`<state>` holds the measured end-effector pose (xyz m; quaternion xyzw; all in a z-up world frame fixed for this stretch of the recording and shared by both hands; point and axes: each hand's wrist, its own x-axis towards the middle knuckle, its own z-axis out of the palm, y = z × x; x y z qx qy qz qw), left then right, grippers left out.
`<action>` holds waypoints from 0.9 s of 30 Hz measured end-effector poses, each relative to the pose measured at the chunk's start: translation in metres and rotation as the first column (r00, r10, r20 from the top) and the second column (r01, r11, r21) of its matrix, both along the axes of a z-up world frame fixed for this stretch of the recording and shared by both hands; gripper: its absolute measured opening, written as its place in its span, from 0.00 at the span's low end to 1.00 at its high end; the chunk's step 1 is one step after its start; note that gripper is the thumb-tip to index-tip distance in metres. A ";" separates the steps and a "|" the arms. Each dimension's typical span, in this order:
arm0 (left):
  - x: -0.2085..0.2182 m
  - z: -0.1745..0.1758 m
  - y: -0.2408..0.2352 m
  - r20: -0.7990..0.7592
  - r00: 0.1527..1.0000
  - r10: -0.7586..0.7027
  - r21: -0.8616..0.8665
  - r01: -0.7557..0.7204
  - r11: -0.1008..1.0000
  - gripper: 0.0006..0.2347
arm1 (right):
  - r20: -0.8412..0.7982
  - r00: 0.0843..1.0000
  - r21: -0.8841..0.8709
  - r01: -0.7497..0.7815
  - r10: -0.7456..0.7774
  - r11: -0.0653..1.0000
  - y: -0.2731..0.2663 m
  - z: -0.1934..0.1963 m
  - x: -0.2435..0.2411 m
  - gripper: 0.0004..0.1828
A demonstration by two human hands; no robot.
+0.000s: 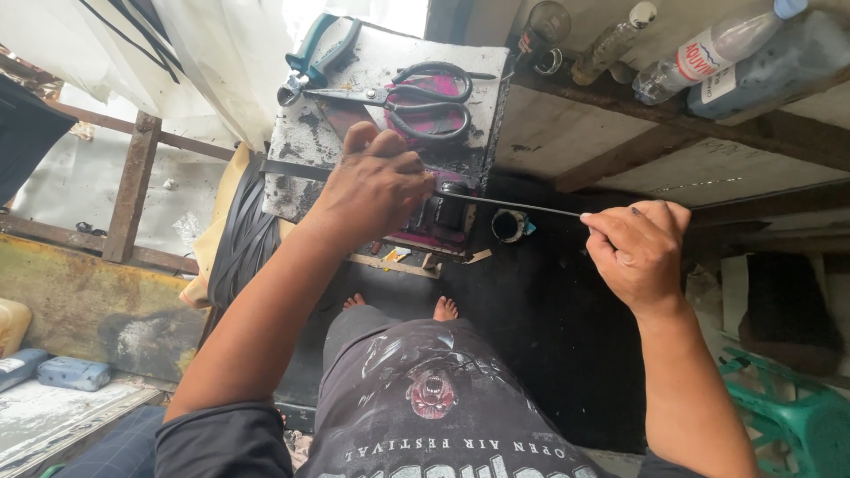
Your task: Processing long black leather or synthetic strips through a tabletop edge-finishing machine in a workshop.
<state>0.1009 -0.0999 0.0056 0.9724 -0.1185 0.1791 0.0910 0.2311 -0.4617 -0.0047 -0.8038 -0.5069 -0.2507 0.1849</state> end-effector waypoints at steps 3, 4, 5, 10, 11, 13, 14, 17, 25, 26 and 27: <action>0.005 0.005 -0.006 -0.014 0.999 -0.037 -0.076 0.036 0.996 0.04 | 0.006 1.000 -0.009 0.028 -0.028 1.000 -0.007 0.000 0.000 0.09; 0.006 0.001 -0.008 -0.014 0.999 -0.039 -0.076 0.038 0.996 0.04 | 0.006 1.000 -0.010 0.031 -0.031 0.999 -0.008 0.001 0.000 0.09; 0.007 -0.002 -0.010 0.005 0.999 -0.032 -0.054 0.032 0.998 0.04 | -0.003 0.999 -0.012 0.043 -0.043 0.999 -0.009 0.002 0.000 0.08; 0.015 -0.005 -0.019 0.074 0.997 -0.033 -0.050 0.037 0.998 0.04 | -0.036 0.996 -0.029 0.082 -0.083 0.996 -0.023 -0.004 0.003 0.08; 0.017 -0.005 -0.019 0.078 0.996 -0.054 -0.059 0.059 0.997 0.03 | -0.072 0.994 -0.033 0.085 -0.087 0.996 -0.025 -0.006 0.004 0.08; 0.020 -0.005 -0.019 0.086 0.993 -0.075 -0.067 0.081 0.994 0.03 | -0.104 0.990 -0.035 0.088 -0.091 0.995 -0.029 -0.006 0.006 0.07; 0.021 -0.005 -0.018 0.092 0.991 -0.096 -0.106 0.106 0.989 0.02 | -0.159 0.983 -0.033 0.084 -0.088 0.996 -0.031 -0.006 0.007 0.08; 0.022 -0.004 -0.018 0.103 0.986 -0.133 -0.173 0.149 0.974 0.02 | -0.211 0.975 -0.033 0.058 -0.064 0.998 -0.027 0.004 0.009 0.08; 0.024 -0.002 -0.021 0.104 0.973 -0.208 -0.280 0.230 0.932 0.01 | -0.172 0.973 -0.007 -0.158 0.154 0.987 0.059 0.034 -0.016 0.09; 0.024 -0.003 -0.021 0.098 0.971 -0.217 -0.295 0.236 0.926 0.02 | -0.163 0.970 0.009 -0.181 0.180 0.983 0.071 0.034 -0.020 0.08; 0.024 -0.003 -0.021 0.090 0.971 -0.223 -0.311 0.241 0.920 0.02 | -0.156 0.966 0.023 -0.206 0.207 0.978 0.082 0.034 -0.023 0.08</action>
